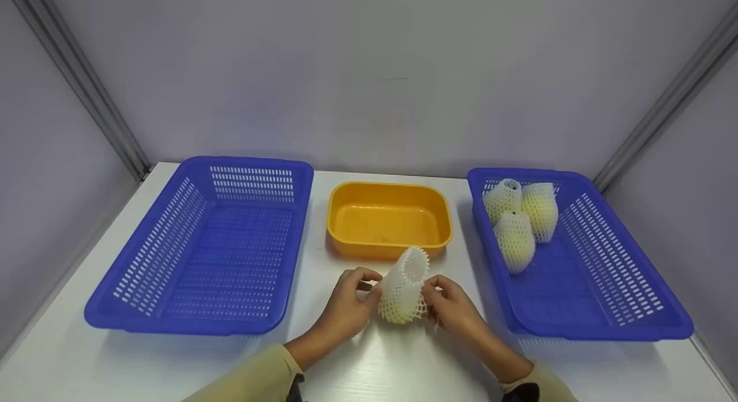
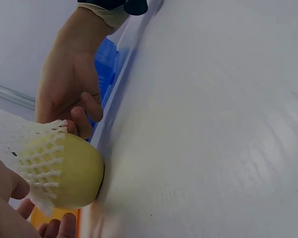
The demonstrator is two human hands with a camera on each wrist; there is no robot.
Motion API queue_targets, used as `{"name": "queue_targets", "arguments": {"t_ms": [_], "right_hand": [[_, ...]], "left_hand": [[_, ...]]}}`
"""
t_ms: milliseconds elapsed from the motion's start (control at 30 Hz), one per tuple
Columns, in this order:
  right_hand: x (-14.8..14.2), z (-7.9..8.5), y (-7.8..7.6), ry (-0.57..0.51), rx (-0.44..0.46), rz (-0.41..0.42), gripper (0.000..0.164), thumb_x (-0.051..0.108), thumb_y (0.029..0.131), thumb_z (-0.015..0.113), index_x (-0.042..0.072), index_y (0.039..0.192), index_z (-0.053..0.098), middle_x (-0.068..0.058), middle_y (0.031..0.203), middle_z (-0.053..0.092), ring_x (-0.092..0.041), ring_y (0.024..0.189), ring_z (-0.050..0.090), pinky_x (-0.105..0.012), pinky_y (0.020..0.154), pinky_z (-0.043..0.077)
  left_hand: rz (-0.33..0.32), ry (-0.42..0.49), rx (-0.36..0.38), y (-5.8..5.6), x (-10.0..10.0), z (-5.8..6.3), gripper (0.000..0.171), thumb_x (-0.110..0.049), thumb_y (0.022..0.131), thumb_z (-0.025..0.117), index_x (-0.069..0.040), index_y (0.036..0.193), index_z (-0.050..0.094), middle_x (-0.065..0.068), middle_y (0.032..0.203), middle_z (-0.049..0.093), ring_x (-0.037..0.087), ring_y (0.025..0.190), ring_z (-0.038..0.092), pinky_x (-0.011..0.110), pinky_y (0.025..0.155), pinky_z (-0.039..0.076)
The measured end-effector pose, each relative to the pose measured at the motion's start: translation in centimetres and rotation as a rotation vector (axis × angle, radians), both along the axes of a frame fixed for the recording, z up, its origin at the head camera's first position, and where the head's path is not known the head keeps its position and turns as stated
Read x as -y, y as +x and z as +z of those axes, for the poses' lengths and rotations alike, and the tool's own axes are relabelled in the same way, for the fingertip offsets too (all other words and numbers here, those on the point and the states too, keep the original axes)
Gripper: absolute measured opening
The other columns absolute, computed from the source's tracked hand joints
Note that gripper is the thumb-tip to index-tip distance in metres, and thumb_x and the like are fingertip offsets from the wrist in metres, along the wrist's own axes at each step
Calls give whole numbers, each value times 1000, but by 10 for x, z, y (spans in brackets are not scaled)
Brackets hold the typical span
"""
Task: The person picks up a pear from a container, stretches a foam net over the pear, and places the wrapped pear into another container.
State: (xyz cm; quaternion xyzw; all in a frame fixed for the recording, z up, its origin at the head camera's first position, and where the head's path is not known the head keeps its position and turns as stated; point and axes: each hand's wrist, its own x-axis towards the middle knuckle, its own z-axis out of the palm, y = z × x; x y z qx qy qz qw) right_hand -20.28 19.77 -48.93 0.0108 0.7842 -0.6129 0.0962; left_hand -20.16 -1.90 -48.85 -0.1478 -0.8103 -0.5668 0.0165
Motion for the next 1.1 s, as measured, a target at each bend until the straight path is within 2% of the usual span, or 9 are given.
{"name": "queue_targets", "arguments": {"t_ms": [100,233,367,433,567,667,833,967,1100], "right_hand": [[2,2,0,36,-17,-54,20,23,105,56,4,104,57,-3,72,58,-15,62,50,-22,48,35],[1,5,3,59,-188,-84,17,8,99,60,2,115,59,-7,100,63,-22,87,58,-27,66,47],[-4,7,5,45,-430,74,53,-13,82,58,0,133,56,-14,129,60,-27,117,56,-40,90,54],[-7,7,6,36,-490,188,60,-15,82,61,-2,140,52,-15,138,57,-23,128,52,-49,100,51],[-9,5,4,45,-463,315,58,2,92,73,-2,145,50,-15,146,54,-16,135,48,-57,111,40],[-9,3,2,64,-402,309,57,12,93,75,-1,143,53,-15,144,57,-25,136,49,-56,113,38],[-9,-1,-1,82,-369,283,55,11,89,80,-4,137,58,-18,137,62,-39,131,53,-54,111,42],[-12,-2,-2,113,-352,293,62,14,84,84,-3,138,57,-18,135,63,-38,127,57,-52,109,44],[-14,-1,-3,174,-337,308,72,18,81,87,0,142,54,-16,137,62,-36,127,58,-53,109,44]], "left_hand": [[1,8,19,1,0,3,30,1,88,62,0,119,60,18,122,53,38,117,54,48,91,53],[-81,1,-27,2,1,7,56,7,79,59,-1,134,54,16,137,51,36,133,46,55,108,43],[-192,-30,-71,2,3,9,71,-1,82,65,-4,150,44,13,152,44,31,145,37,55,119,30],[-229,-48,-78,1,3,8,72,-8,88,69,-4,154,39,14,157,40,32,147,34,55,120,27],[-250,-49,-81,-1,3,4,68,-16,97,70,0,155,37,16,157,41,32,145,38,51,117,34],[-238,-25,-57,-3,3,1,61,-14,97,70,-2,151,43,11,152,49,26,139,47,44,114,41],[-247,-1,-33,-5,6,-4,54,-13,93,75,-2,140,52,11,140,56,27,131,53,39,112,44],[-287,-4,6,-9,9,-6,54,-5,90,77,-2,137,51,12,139,55,31,135,50,38,111,44],[-294,-76,38,-12,11,-5,58,-2,87,79,-6,137,49,11,141,55,31,135,51,40,111,45]]}}
